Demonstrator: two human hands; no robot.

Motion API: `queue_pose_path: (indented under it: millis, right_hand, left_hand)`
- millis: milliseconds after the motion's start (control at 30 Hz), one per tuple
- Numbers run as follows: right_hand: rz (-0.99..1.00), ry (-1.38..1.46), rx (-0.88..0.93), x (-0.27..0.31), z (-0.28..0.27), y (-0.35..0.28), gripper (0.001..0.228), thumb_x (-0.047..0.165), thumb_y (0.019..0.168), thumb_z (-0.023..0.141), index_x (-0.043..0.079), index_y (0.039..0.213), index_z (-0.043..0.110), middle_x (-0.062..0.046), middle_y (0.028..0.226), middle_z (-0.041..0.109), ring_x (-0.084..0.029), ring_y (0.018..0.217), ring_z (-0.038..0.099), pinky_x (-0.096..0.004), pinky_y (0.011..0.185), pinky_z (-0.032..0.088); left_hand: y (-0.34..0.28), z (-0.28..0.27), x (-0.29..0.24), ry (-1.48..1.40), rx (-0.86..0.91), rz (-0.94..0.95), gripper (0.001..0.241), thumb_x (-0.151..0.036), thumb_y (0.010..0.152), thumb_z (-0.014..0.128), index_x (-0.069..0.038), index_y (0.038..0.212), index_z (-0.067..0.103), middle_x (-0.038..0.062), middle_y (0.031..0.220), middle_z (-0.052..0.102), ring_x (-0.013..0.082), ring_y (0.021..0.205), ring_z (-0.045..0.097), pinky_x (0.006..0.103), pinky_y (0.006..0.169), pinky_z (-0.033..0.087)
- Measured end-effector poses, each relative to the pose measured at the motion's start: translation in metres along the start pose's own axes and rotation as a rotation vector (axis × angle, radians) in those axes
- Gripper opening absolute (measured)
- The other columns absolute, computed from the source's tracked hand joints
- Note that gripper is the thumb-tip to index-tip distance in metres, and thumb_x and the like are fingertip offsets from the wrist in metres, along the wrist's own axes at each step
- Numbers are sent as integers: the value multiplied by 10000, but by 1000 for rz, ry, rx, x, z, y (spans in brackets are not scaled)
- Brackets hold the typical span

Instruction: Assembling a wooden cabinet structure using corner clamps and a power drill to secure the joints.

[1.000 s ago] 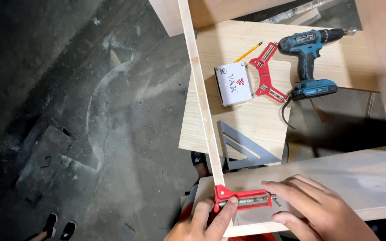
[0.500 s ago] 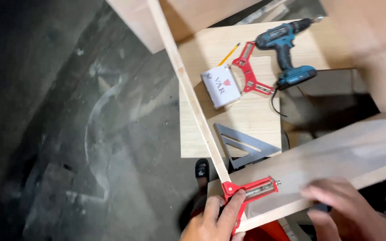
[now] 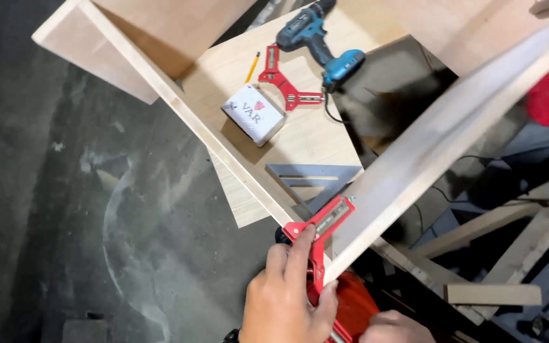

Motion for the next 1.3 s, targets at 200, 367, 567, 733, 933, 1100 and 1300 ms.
queue_pose_path:
  millis: [200, 367, 567, 733, 933, 1100, 1300]
  right_hand:
    - [-548, 110, -975, 128, -58, -32, 236, 349, 804, 934, 205, 870, 759, 36, 950, 744, -154, 763, 749, -291, 724, 634]
    - [-430, 85, -1185, 160, -44, -42, 258, 298, 788, 953, 111, 858, 790, -21, 944, 732, -195, 834, 759, -292, 815, 660]
    - [-448, 374, -1233, 150, -45, -45, 366, 273, 723, 976, 79, 954, 769, -77, 929, 823, -159, 806, 802, -239, 841, 651]
    - [-204, 826, -703, 111, -16, -26, 488, 155, 786, 937, 108, 1254, 807, -47, 1108, 957, -106, 1030, 923, -277, 1018, 692]
    - [-25, 1562, -126, 129, -6, -19, 544, 206, 1010, 603, 115, 1546, 602, -262, 513, 649, -264, 388, 624, -333, 387, 433]
    - [124, 1453, -144, 141, -32, -45, 704, 180, 929, 689, 250, 1621, 578, -228, 772, 897, -259, 624, 785, -332, 648, 606]
    - [-212, 106, -941, 113, -23, -46, 704, 289, 748, 946, 370, 1413, 731, 67, 970, 668, -133, 773, 664, -262, 797, 598]
  left_hand:
    - [2, -8, -2, 47, -77, 107, 846, -378, 832, 796, -132, 1594, 522, 110, 1034, 593, 378, 632, 652, 515, 498, 590]
    - [3, -10, -1, 36, -105, 156, 839, -371, 836, 780, -109, 1590, 521, 113, 1020, 611, 366, 673, 659, 502, 534, 583]
    - [7, -12, 0, 33, -105, 173, 837, -338, 817, 788, -104, 1575, 521, 143, 1020, 629, 405, 688, 669, 518, 569, 578]
    - [8, -11, 0, 36, -101, 172, 848, -320, 818, 825, -100, 1576, 512, 146, 1003, 644, 422, 707, 669, 529, 602, 575]
    - [8, -6, 2, 58, -101, 160, 866, -336, 818, 806, -100, 1591, 496, 165, 1031, 653, 457, 735, 682, 573, 617, 576]
    - [8, -5, 1, 59, -77, 141, 869, -351, 827, 790, -108, 1603, 484, 162, 1034, 635, 447, 712, 681, 560, 608, 579]
    - [9, -6, 0, 60, -48, 131, 866, -334, 828, 785, -106, 1604, 473, 181, 1053, 633, 463, 690, 688, 561, 588, 580]
Point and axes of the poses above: each hand's wrist, its own y-axis towards the middle knuckle, its own z-axis out of the palm, x = y × z, the point moved 2 cm from there along y, towards the middle knuckle
